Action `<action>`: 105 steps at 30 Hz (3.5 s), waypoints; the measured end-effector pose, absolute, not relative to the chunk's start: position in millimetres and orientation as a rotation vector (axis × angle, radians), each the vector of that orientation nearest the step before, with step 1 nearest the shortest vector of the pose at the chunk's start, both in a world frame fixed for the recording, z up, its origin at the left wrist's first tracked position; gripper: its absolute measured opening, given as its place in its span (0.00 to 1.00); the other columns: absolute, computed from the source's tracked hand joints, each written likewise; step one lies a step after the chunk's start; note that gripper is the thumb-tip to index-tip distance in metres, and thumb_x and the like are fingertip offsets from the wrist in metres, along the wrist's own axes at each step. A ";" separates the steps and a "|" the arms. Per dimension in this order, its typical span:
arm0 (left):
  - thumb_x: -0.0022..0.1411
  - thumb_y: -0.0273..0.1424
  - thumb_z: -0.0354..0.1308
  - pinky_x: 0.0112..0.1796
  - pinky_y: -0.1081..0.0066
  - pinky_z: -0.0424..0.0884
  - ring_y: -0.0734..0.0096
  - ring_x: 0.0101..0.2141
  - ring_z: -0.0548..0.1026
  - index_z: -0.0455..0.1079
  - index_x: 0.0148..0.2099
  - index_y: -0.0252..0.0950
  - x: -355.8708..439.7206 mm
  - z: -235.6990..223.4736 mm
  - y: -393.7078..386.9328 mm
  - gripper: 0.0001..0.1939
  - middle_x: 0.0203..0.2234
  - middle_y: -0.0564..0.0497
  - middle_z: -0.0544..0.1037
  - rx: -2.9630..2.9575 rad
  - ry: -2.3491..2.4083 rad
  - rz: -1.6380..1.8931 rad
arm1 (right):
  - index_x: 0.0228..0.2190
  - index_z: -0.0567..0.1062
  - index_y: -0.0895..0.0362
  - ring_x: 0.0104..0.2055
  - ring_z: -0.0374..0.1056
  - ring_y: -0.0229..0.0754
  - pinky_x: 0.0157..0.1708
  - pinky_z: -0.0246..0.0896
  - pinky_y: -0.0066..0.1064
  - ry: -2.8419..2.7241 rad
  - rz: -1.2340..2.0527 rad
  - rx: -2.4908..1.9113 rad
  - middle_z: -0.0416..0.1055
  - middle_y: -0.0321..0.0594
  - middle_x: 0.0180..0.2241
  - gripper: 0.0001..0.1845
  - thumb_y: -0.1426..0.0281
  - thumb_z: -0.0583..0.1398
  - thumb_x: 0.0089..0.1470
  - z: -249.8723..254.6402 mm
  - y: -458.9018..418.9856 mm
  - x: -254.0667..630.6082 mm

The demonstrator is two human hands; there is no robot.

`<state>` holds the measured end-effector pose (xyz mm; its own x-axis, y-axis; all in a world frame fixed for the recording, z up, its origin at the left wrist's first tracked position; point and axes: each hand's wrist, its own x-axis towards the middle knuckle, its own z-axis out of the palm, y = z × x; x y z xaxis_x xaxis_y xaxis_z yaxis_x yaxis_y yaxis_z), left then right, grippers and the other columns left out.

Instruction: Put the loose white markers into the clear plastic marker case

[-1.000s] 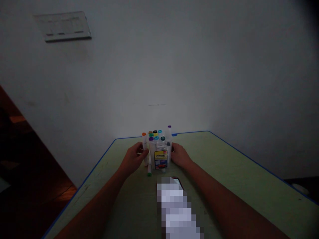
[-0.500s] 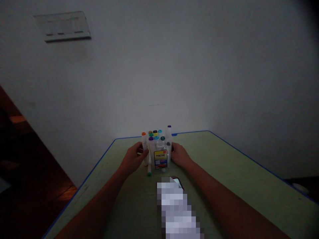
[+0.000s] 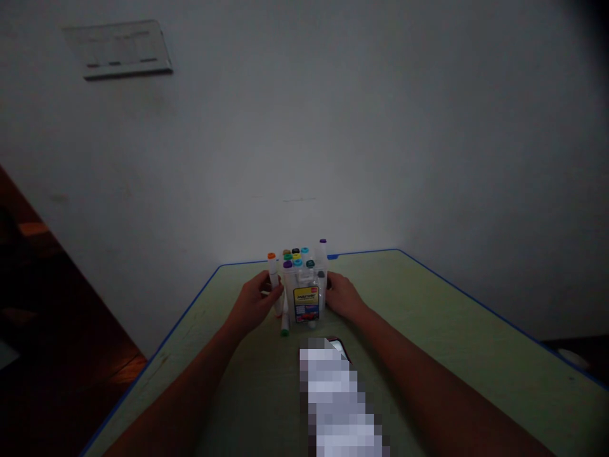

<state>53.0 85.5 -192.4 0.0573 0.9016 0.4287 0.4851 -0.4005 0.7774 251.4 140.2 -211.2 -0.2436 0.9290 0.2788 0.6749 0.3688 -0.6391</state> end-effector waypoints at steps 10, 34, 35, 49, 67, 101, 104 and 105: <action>0.52 0.36 0.53 0.32 0.63 0.72 0.64 0.32 0.72 0.65 0.39 0.33 54.7 -188.0 83.2 0.14 0.33 0.46 0.72 1.906 1.386 1.290 | 0.34 0.74 0.58 0.35 0.68 0.42 0.32 0.58 0.28 -2.005 0.545 -1.362 0.74 0.43 0.35 0.11 0.70 0.55 0.48 -214.7 143.3 251.6; 0.53 0.37 0.54 0.33 0.64 0.72 0.66 0.32 0.73 0.66 0.40 0.33 50.4 -190.2 87.1 0.15 0.35 0.46 0.74 1.877 1.355 1.341 | 0.35 0.74 0.58 0.35 0.68 0.42 0.33 0.58 0.28 -1.997 0.558 -1.381 0.74 0.42 0.35 0.12 0.70 0.56 0.47 -211.6 140.8 251.5; 0.53 0.36 0.54 0.33 0.64 0.71 0.65 0.32 0.73 0.66 0.40 0.33 50.4 -190.2 87.2 0.14 0.35 0.46 0.74 1.879 1.353 1.338 | 0.35 0.74 0.58 0.35 0.68 0.42 0.32 0.58 0.28 -1.995 0.552 -1.385 0.74 0.43 0.35 0.12 0.70 0.56 0.47 -211.7 141.0 251.4; 0.53 0.37 0.55 0.35 0.61 0.71 0.65 0.32 0.72 0.64 0.38 0.33 49.4 -192.8 88.6 0.14 0.31 0.48 0.72 1.861 1.339 1.336 | 0.33 0.73 0.59 0.34 0.68 0.43 0.31 0.57 0.28 -2.000 0.559 -1.395 0.74 0.43 0.34 0.10 0.70 0.56 0.47 -211.1 141.4 251.5; 0.52 0.37 0.55 0.35 0.62 0.71 0.65 0.32 0.71 0.64 0.38 0.33 52.8 -192.8 86.8 0.14 0.32 0.47 0.72 1.879 1.318 1.304 | 0.33 0.74 0.58 0.34 0.68 0.42 0.30 0.57 0.27 -2.006 0.531 -1.372 0.74 0.43 0.34 0.10 0.70 0.56 0.48 -212.0 141.1 251.6; 0.51 0.36 0.55 0.34 0.63 0.70 0.66 0.30 0.71 0.65 0.34 0.34 47.2 -198.1 91.8 0.11 0.26 0.51 0.70 1.873 1.365 1.339 | 0.35 0.74 0.58 0.35 0.68 0.43 0.31 0.57 0.28 -2.011 0.520 -1.361 0.74 0.43 0.35 0.12 0.69 0.56 0.48 -214.1 142.8 251.8; 0.51 0.36 0.55 0.34 0.63 0.70 0.66 0.31 0.71 0.65 0.34 0.34 47.1 -198.1 92.2 0.11 0.26 0.51 0.70 1.872 1.365 1.338 | 0.35 0.74 0.58 0.35 0.69 0.43 0.31 0.58 0.28 -2.014 0.519 -1.364 0.74 0.43 0.35 0.12 0.69 0.56 0.48 -214.9 143.2 251.9; 0.51 0.36 0.55 0.34 0.63 0.70 0.66 0.31 0.71 0.65 0.34 0.34 47.0 -198.1 92.2 0.11 0.26 0.51 0.70 1.874 1.360 1.334 | 0.35 0.74 0.58 0.35 0.69 0.43 0.31 0.58 0.28 -2.014 0.517 -1.360 0.74 0.43 0.35 0.12 0.69 0.56 0.48 -214.9 143.2 252.0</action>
<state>47.0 92.2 -198.1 0.0390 0.9009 0.4322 0.4494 -0.4021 0.7977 252.0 143.2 -214.9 -0.2552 0.9220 0.2913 0.6679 0.3859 -0.6364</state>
